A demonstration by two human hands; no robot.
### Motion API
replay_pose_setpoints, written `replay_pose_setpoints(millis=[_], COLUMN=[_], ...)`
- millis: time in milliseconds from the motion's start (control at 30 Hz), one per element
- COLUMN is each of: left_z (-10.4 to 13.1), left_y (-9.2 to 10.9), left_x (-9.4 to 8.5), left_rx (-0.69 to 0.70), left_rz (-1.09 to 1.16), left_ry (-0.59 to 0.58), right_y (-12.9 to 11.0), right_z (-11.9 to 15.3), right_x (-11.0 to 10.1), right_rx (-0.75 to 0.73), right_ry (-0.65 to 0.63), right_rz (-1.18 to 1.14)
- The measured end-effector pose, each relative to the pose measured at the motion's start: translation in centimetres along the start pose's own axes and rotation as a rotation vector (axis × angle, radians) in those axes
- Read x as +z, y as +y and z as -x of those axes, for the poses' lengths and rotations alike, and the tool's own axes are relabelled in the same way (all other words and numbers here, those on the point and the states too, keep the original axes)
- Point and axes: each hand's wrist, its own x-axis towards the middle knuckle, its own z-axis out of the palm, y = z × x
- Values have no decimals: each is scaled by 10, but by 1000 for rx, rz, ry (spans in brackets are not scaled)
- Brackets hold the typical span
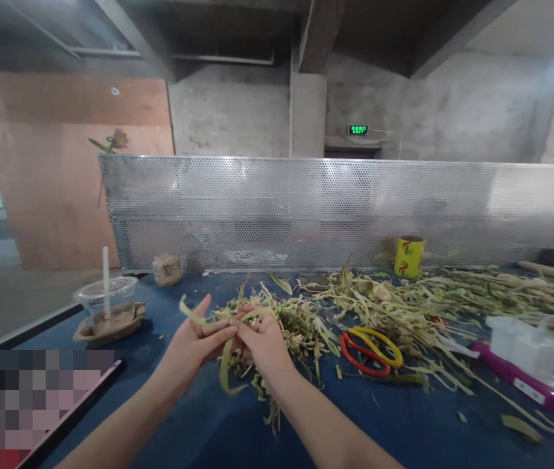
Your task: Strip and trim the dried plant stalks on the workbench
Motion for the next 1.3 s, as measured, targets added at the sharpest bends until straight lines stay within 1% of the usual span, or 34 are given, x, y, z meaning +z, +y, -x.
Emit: replay_pose_setpoints(millis=[100, 200, 367, 467, 533, 600, 667, 733, 833, 900, 967, 1033, 1067, 1100, 1133, 1200, 1233, 1267, 1300], left_z=[0, 0, -1, -4, -7, -10, -12, -11, -11, -11, -12, -12, -12, -11, -10, -8, -7, -7, -6], left_y=[5, 8, 5, 4, 6, 8, 11, 15, 18, 16, 12, 8, 7, 6, 5, 4, 5, 5, 5], left_x=[-2, -3, -5, -9, -11, -12, -11, -10, -7, -7, -7, -7, -7, -7, -8, -8, -9, -10, -10], left_rx=[75, 109, 91, 66, 49, 45, 63, 102, 180, 189, 157, 116, 105, 101, 102, 112, 117, 119, 119], left_rz=[-93, -118, -88, -91, -107, -100, -62, -35, -16, -14, -28, -57, -73, -90, -110, -162, -192, -222, -245], left_ry=[19, -4, -81, -112, -111, -71, -1, 62, 120, 130, 124, 97, 84, 71, 57, 38, 37, 40, 44], right_y=[3, 7, 10, 6, 2, -5, -13, -22, -37, -46, -54, -62, -65, -68, -70, -71, -70, -68, -64], right_z=[0, -2, -6, -3, 0, 2, 4, 7, 16, 25, 34, 40, 40, 39, 36, 27, 21, 16, 12], right_x=[2, 2, -2, -3, -2, -2, -4, -8, -16, -17, -15, -11, -10, -10, -11, -15, -19, -23, -28], right_rx=[-6, 4, 14, 82, 134, 151, 156, 162, 145, 47, -82, -134, -125, -96, -61, -23, -40, -73, -117], right_ry=[-34, -64, -90, -122, -142, -155, -196, -229, -223, -199, -132, -98, -131, -205, -309, -501, -548, -565, -552], right_rz=[36, 65, -14, -68, -95, -65, 94, 323, 628, 891, 1203, 1453, 1493, 1466, 1377, 1132, 1050, 1004, 981])
